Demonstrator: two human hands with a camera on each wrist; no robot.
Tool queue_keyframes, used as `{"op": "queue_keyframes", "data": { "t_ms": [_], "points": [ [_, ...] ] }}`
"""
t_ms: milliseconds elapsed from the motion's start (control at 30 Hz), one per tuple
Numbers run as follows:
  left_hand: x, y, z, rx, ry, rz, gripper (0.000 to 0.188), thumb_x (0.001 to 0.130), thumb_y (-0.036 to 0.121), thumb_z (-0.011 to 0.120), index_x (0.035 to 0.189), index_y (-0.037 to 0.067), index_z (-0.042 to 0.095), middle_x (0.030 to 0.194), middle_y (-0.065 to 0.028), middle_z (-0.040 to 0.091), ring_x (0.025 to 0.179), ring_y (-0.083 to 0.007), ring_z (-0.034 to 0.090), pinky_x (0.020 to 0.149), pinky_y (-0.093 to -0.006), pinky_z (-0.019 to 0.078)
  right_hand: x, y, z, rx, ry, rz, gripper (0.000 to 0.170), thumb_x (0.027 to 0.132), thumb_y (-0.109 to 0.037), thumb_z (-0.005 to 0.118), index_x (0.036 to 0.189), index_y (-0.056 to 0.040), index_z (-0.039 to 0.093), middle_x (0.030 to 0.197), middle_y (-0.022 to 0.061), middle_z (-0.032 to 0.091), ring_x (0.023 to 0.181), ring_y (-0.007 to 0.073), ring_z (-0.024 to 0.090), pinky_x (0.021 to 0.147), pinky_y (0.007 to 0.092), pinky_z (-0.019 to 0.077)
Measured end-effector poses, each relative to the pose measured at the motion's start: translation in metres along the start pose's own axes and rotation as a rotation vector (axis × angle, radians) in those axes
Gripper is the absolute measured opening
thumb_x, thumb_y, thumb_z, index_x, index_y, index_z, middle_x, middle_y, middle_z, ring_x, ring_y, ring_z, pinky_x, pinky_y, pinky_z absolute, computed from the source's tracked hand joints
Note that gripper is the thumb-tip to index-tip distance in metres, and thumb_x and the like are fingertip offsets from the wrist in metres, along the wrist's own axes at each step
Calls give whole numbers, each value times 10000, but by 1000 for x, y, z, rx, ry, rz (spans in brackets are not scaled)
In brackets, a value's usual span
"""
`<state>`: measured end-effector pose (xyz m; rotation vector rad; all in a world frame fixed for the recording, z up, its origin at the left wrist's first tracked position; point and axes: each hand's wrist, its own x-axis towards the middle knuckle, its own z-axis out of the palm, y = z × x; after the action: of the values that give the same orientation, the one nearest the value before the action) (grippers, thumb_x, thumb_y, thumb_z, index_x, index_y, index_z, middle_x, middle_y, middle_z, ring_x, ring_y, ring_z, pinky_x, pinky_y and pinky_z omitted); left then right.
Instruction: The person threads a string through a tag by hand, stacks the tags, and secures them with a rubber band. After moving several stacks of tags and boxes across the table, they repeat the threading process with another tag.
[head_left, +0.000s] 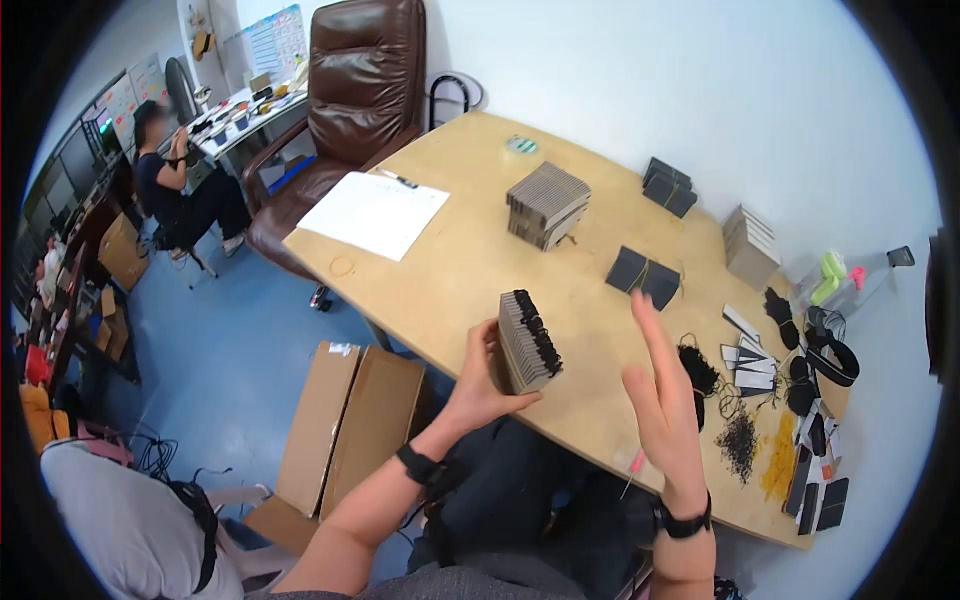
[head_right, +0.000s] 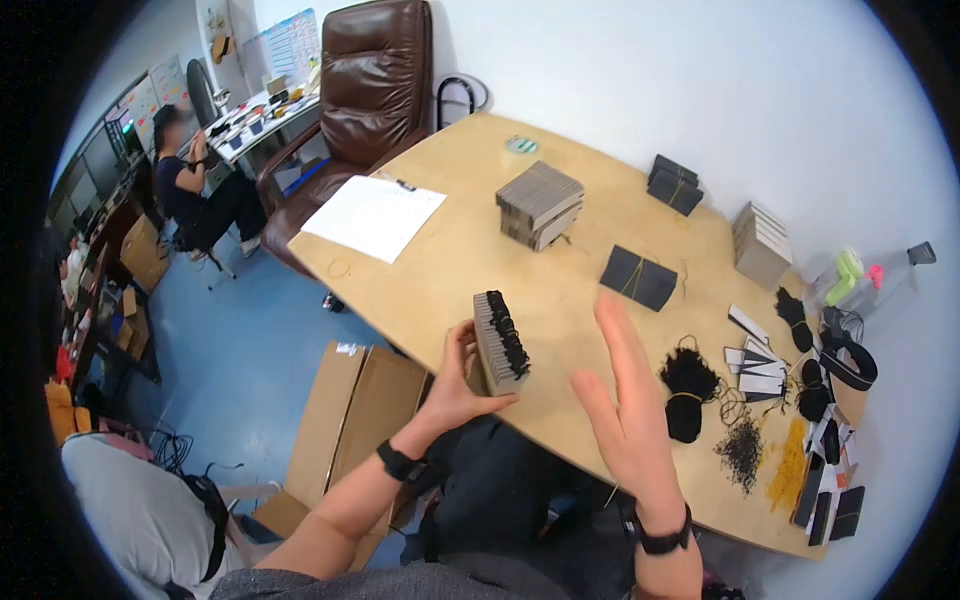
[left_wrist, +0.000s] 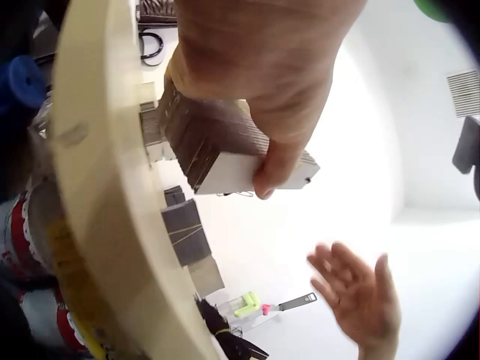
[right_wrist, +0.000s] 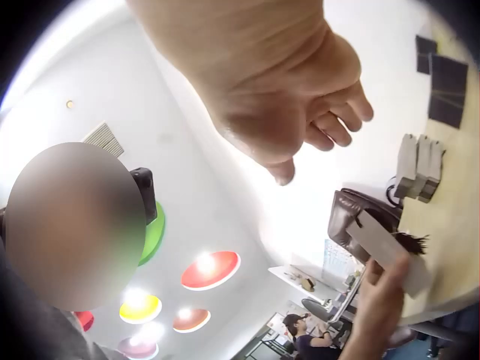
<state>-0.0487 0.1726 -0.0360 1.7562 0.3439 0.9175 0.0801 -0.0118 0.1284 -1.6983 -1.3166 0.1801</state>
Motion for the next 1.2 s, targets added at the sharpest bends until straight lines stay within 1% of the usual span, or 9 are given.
{"op": "queue_keyframes", "data": {
  "t_ms": [300, 400, 567, 767, 833, 967, 1100, 1167, 1200],
  "points": [
    [228, 28, -31, 485, 231, 49, 1039, 584, 452, 852, 1397, -54, 450, 1301, -215, 481, 1244, -347, 473, 1071, -448, 362, -134, 23, -49, -317, -258, 204, 489, 791, -159, 782, 1232, -30, 612, 1243, 186, 614, 1197, 361, 564, 1006, 436, 458],
    [285, 24, -13, 627, 222, -30, 1055, 589, 508, 826, 1412, -33, 448, 1321, -219, 471, 1284, -345, 432, 1084, -480, 307, -148, 13, -55, -268, -252, 199, 423, 867, -115, 700, 1261, -7, 590, 1321, 185, 560, 1252, 371, 516, 1065, 412, 423],
    [302, -16, 18, 937, -6, -239, 1089, 611, 543, 803, 1476, 31, 384, 1369, -240, 433, 1346, -373, 342, 1089, -546, 239, -165, 15, -61, -279, -221, 221, 411, 857, -108, 707, 1238, -1, 597, 1295, 187, 583, 1206, 378, 552, 1026, 411, 461],
    [306, -14, 21, 916, 250, -282, 1153, 639, 687, 775, 1508, 70, 334, 1483, -232, 346, 1374, -418, 302, 1087, -605, 227, -175, 26, -75, -319, -268, 231, 423, 858, -121, 705, 1249, -5, 593, 1278, 191, 592, 1202, 377, 555, 1020, 420, 463],
    [320, -49, -9, 942, 649, -112, 1081, 723, 670, 739, 1523, 97, 292, 1491, -245, 319, 1402, -415, 254, 1076, -613, 223, -180, 31, -85, -358, -276, 218, 428, 859, -124, 704, 1254, -5, 590, 1274, 192, 595, 1196, 372, 558, 1017, 423, 464],
    [298, -33, -112, 1443, 805, 145, 959, 771, 548, 742, 1534, 171, 301, 1537, -156, 303, 1438, -364, 222, 1063, -603, 251, -205, 41, -143, -742, -370, 219, 398, 857, -119, 681, 1227, -5, 593, 1226, 181, 607, 1129, 355, 579, 980, 434, 471],
    [236, 24, -220, 1849, 621, 277, 882, 807, 487, 721, 1545, 227, 315, 1586, -79, 270, 1460, -277, 217, 1112, -526, 199, -239, 19, -211, -1093, -400, 379, 400, 884, -142, 626, 1254, -5, 560, 1180, 185, 611, 1106, 354, 568, 944, 442, 474],
    [190, 56, -256, 2019, 575, 111, 886, 816, 475, 713, 1561, 257, 286, 1608, -80, 239, 1478, -256, 201, 1143, -533, 138, -265, 5, -234, -1148, -366, 546, 400, 883, -141, 634, 1257, -16, 566, 1159, 194, 614, 1078, 369, 575, 919, 447, 480],
    [168, 63, -290, 2038, 561, 277, 871, 827, 464, 703, 1563, 265, 282, 1614, -69, 232, 1487, -253, 191, 1149, -536, 143, -278, -1, -244, -1145, -372, 542, 400, 883, -141, 634, 1257, -16, 566, 1159, 194, 614, 1078, 369, 575, 919, 447, 480]
  ]
}}
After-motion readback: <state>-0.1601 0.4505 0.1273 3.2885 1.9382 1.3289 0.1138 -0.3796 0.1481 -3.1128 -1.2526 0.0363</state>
